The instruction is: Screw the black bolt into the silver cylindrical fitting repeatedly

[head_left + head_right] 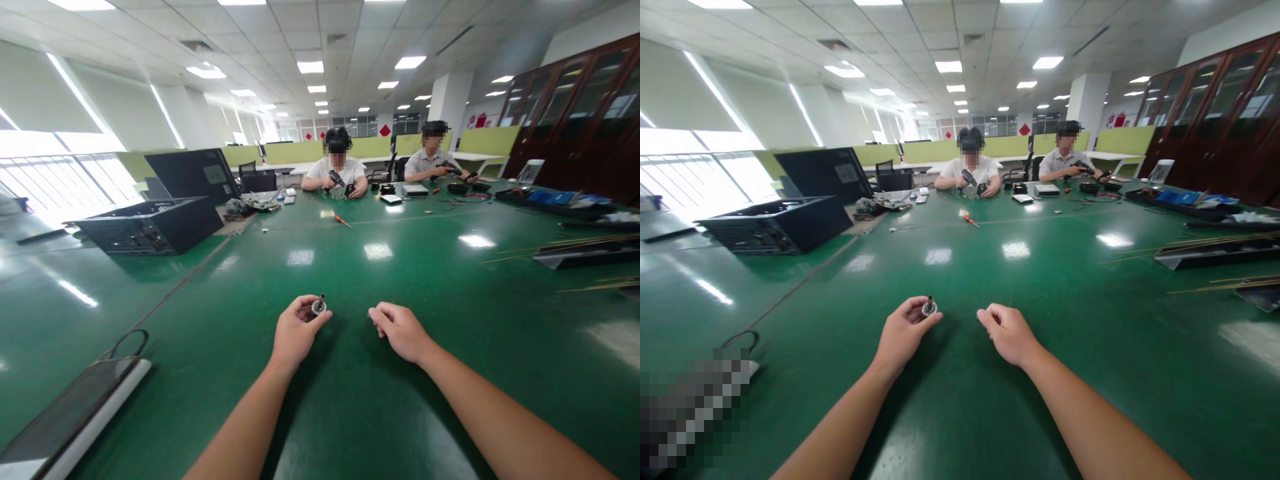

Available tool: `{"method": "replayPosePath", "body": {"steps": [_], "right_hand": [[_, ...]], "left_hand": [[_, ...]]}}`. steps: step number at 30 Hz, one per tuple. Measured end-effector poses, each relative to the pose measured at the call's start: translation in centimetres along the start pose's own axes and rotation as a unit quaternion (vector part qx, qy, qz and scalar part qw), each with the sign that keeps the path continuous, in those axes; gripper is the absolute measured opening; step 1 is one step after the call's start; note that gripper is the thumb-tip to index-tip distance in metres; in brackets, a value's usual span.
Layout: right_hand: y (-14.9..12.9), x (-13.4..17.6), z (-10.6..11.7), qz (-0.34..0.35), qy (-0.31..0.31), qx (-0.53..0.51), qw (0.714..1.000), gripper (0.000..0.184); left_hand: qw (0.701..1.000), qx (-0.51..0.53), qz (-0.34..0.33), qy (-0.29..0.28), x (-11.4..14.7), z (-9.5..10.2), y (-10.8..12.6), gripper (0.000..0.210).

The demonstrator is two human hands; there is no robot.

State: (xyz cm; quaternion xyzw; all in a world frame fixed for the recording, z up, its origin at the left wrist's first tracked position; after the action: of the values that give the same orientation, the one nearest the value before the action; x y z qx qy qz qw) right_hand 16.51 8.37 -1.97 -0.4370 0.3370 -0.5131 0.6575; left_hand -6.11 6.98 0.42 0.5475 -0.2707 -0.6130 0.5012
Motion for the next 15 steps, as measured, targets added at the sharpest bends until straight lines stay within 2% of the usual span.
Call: {"method": "replayPosePath", "body": {"steps": [4,7,11,15], "right_hand": [[-0.5,0.1,-0.1,0.022,0.008,0.003,1.0,0.033],[-1.0,0.4,-0.4,0.041,0.005,0.005,0.999,0.026],[-1.6,0.9,-0.7,0.06,-0.008,0.025,0.998,0.02],[-1.9,1.2,-0.9,0.072,-0.027,0.039,0.996,0.015]], "left_hand": [[0.998,-0.037,0.012,-0.04,1.8,2.6,2.0,0.039],[0.984,-0.17,0.009,-0.059,4.2,6.7,3.3,0.043],[0.935,-0.354,0.029,-0.003,8.9,14.0,3.7,0.049],[0.903,-0.421,0.067,0.058,13.6,20.0,2.3,0.049]]}}
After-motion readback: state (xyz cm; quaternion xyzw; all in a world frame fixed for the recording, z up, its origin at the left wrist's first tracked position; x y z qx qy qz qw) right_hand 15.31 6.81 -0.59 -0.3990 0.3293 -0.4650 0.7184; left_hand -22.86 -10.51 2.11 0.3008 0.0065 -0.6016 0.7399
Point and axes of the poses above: each hand's wrist, its own x-axis away from the middle knuckle, its own z-axis out of the back of the hand, y = z × x, the point moved 5 cm from there along -x, towards the middle knuckle, and after that the axes turned 11 degrees about -z, right-handed, at the moved point
